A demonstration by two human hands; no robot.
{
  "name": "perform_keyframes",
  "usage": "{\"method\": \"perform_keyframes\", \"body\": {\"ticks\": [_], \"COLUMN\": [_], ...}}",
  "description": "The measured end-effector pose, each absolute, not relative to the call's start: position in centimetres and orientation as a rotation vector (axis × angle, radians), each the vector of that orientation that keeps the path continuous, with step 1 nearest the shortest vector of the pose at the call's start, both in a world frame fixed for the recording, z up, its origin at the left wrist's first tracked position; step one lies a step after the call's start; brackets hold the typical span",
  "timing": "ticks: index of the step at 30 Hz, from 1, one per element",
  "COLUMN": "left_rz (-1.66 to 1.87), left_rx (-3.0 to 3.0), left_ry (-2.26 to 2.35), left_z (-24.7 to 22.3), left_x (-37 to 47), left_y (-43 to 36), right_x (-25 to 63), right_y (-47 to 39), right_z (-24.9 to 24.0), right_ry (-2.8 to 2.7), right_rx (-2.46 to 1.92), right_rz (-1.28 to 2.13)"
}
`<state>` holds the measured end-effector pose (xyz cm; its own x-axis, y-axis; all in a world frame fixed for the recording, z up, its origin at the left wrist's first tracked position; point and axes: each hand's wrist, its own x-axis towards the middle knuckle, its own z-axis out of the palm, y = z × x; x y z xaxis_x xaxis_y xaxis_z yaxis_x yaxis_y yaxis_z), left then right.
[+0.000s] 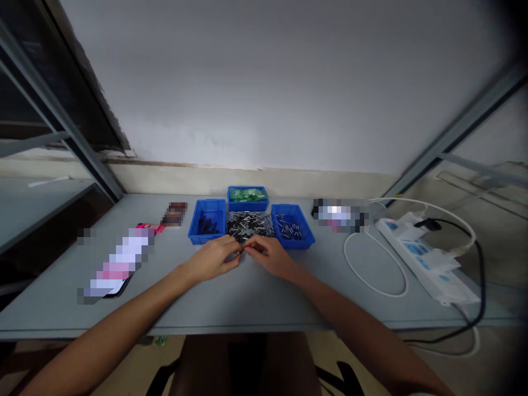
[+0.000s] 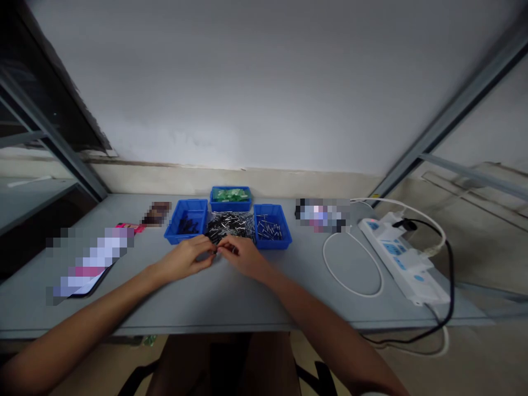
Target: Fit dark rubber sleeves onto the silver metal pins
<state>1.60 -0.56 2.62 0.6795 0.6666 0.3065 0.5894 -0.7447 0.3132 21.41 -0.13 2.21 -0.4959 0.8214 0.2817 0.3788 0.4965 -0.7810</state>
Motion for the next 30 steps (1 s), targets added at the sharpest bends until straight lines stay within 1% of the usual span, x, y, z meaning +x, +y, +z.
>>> {"method": "perform_keyframes", "body": {"ticks": [6, 11, 14, 17, 19, 21, 26, 28, 30], "left_rz": [0.932, 1.024, 1.010, 0.902, 0.806, 0.793, 1.025, 1.097, 1.094], "left_rx": [2.561, 2.699, 2.753, 2.731, 2.707, 2.681, 2.618, 2.624, 2.679], "left_ry": [1.090, 1.115, 1.345, 1.730, 1.852, 1.908, 1.831, 1.686, 1.483], "left_z": [2.8, 3.7, 4.6, 5.0, 4.9, 4.8, 5.2, 5.6, 5.7], "left_x": [1.7, 0.8, -1.1, -3.1, -4.0, -4.3, -3.7, -3.3, -2.8], "left_y": [-0.5, -0.1, 1.2, 2.7, 3.4, 3.6, 2.7, 2.2, 1.7], "right_x": [21.7, 21.7, 21.5, 21.1, 21.0, 21.1, 21.2, 21.1, 20.8], "right_y": [0.2, 0.3, 0.1, -0.2, -0.3, -0.2, 0.2, 0.5, 0.7], "right_z": [2.3, 1.2, 0.3, -0.3, -0.4, -0.3, -0.4, -0.6, -0.7], "right_ry": [-2.037, -2.131, -2.280, -2.425, -2.467, -2.481, -2.572, -2.624, -2.662], "right_rx": [-1.029, -1.018, -0.999, -0.967, -0.991, -1.045, -1.068, -1.056, -1.055], "right_rz": [0.785, 0.686, 0.489, 0.295, 0.205, 0.139, -0.019, -0.114, -0.182]}}
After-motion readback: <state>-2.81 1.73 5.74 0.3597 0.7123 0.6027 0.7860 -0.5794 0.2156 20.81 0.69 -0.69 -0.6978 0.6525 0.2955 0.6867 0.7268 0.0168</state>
